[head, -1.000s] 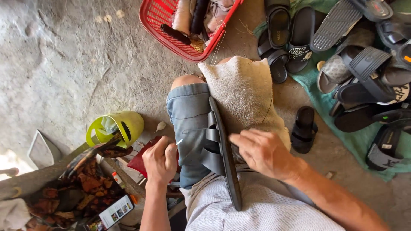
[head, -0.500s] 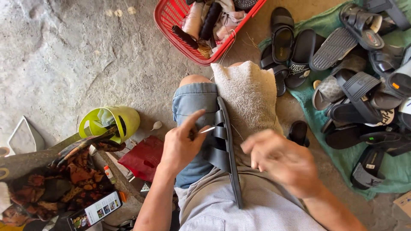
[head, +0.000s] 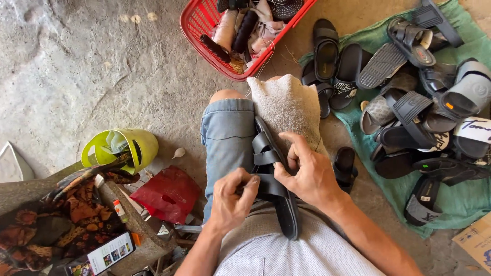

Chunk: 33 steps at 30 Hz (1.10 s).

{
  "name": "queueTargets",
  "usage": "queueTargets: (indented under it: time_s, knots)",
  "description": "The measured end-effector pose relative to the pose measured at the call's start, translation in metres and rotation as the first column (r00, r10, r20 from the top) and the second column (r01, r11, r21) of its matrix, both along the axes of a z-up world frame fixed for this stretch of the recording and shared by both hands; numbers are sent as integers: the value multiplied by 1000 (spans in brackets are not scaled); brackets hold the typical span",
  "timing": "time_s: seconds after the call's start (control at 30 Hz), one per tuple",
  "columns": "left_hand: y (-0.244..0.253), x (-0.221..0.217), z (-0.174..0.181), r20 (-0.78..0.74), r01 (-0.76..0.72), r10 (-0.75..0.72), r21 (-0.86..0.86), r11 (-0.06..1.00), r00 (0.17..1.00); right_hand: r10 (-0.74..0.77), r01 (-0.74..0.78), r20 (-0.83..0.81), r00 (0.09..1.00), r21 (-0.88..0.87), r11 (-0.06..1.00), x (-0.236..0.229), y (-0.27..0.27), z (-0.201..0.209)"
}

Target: Hand-stitching a black sandal strap to its sole using a needle and thread.

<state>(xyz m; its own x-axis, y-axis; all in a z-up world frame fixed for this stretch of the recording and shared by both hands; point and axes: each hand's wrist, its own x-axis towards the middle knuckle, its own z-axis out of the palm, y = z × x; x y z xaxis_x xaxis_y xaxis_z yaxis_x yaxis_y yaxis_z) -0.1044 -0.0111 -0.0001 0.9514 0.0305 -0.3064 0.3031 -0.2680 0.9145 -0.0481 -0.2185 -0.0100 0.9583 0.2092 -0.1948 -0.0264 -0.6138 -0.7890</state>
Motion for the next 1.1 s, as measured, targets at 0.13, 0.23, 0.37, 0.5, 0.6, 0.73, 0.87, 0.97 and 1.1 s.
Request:
queueTargets:
  time_s: [0.13,0.23,0.37,0.5,0.6,0.73,0.87,0.97,1.1]
  knots:
    - [2,-4,-9,-9,-117,117,-144,983,993,-6,8,-38,999,78,997,1,-3,1]
    - [10,17,0,-16,-151,151,-209,966,988,43,-40,-26,999,109,993,10,-3,13]
    - [16,34,12,-133,-259,225,-361,896,965,106,-109,237,966,-1,994,10,-16,26]
    - [5,36,4,-195,-346,286,-523,779,938,146,7,550,822,-267,964,18,-20,33]
    - [-4,44,17,-152,-292,251,-583,758,956,141,-112,522,841,-88,990,18,-5,36]
    - [-12,46,40,-60,-88,66,-526,846,996,152,-196,446,882,56,979,24,20,30]
    - [-7,54,55,76,13,-4,-127,992,997,115,-131,63,991,474,871,28,11,31]
    - [-10,47,27,204,-20,-42,295,955,978,141,59,-213,967,725,686,34,-7,25]
    - [-22,37,24,226,41,-156,441,896,962,56,54,-198,979,509,859,36,-21,30]
